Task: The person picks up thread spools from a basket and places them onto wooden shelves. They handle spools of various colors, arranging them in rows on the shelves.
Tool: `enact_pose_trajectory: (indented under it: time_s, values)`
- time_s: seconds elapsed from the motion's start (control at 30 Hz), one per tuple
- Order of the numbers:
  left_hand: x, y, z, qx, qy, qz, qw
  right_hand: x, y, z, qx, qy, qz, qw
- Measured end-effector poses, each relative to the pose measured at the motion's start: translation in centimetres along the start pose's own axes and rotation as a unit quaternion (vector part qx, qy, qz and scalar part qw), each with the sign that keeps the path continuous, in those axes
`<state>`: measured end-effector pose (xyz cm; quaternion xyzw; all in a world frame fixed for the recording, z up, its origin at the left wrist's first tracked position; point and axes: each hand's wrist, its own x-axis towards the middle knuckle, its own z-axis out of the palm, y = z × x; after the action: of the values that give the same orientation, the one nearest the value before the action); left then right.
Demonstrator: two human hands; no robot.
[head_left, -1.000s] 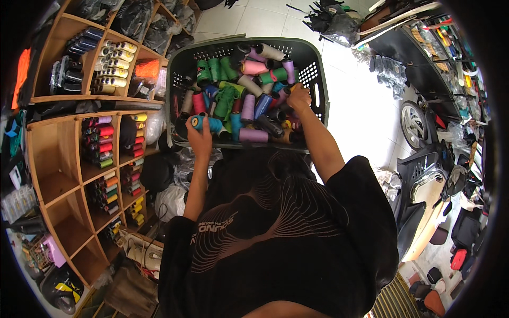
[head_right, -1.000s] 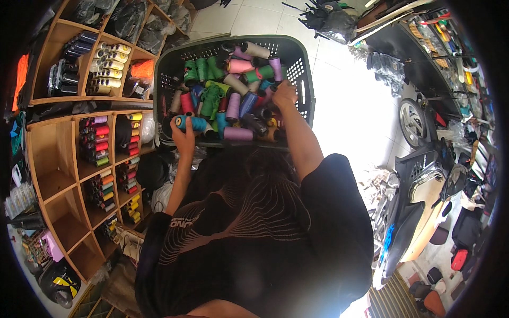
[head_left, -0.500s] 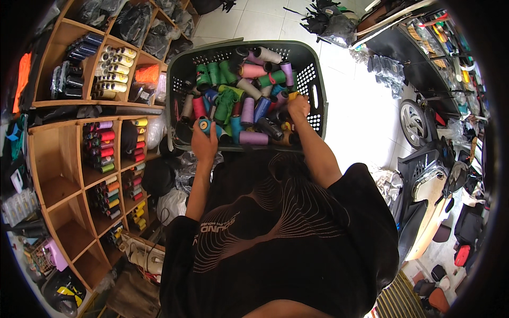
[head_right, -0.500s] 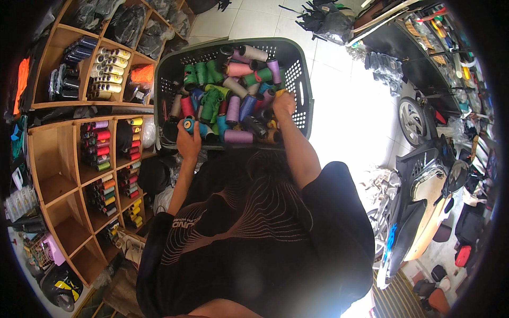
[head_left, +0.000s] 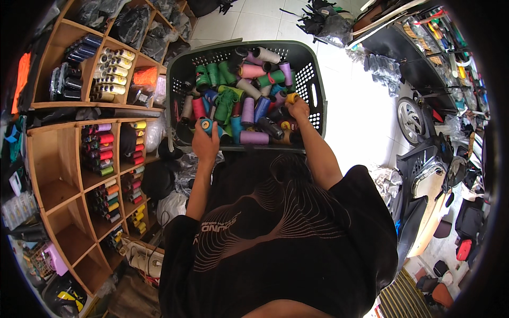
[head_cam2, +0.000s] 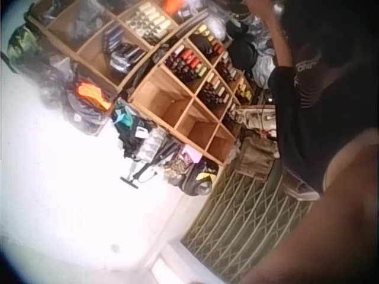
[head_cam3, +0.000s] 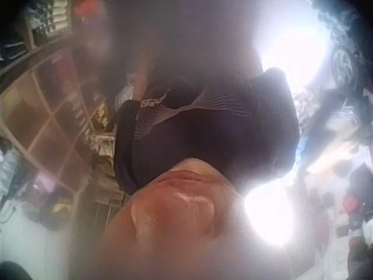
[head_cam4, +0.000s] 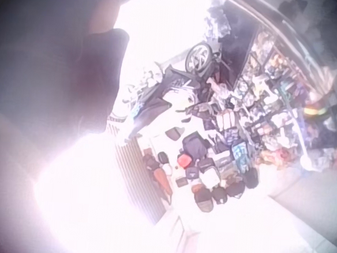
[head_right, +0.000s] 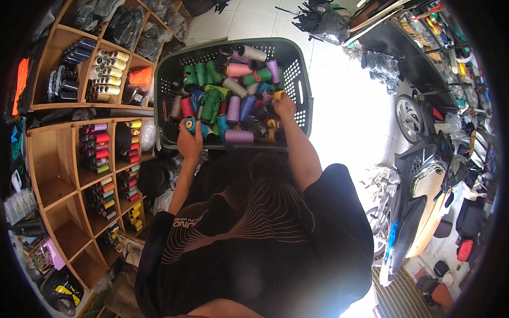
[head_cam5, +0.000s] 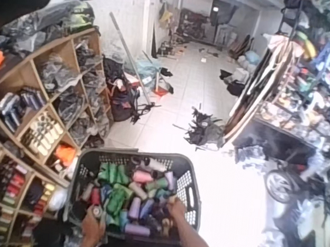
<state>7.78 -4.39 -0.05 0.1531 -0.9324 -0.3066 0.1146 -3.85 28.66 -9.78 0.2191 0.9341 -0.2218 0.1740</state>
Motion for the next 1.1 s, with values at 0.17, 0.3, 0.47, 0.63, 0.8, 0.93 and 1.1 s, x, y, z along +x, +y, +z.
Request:
enact_pose_trajectory:
  time_s: [0.17, 0.3, 0.47, 0.63, 0.8, 0.93, 1.1]
  values:
    - [0.1, -0.1, 0.1, -0.008, -0.002, 0.004, 1.0, -0.5, -0.2, -0.2, 0.017, 0.028, 0.029, 0.999]
    - [0.5, 0.3, -0.5, -0.068, -0.015, -0.047, 0.996, -2.5, -1.1, -1.6, 0.019, 0.082, 0.045, 0.995]
    - [1.6, -2.4, -0.3, -0.34, -0.049, -0.103, 0.934, -6.4, -1.5, -6.2, 0.058, 0.122, 0.038, 0.99]
    - [2.4, -2.5, -0.3, -0.508, -0.115, -0.257, 0.814, -7.9, 0.5, -8.6, 0.13, 0.147, -0.014, 0.98]
    - [2.8, -1.7, 0.4, -0.542, -0.118, -0.311, 0.772, -8.8, 1.6, -10.5, 0.208, 0.123, 0.005, 0.97]
    - [3.5, -1.5, 0.8, -0.622, -0.094, -0.358, 0.69, -8.1, 3.2, -9.8, 0.286, 0.083, 0.022, 0.954]
    - [3.6, -1.0, 0.0, -0.644, -0.08, -0.346, 0.678, -9.9, 1.9, -11.5, 0.482, -0.066, 0.073, 0.871]
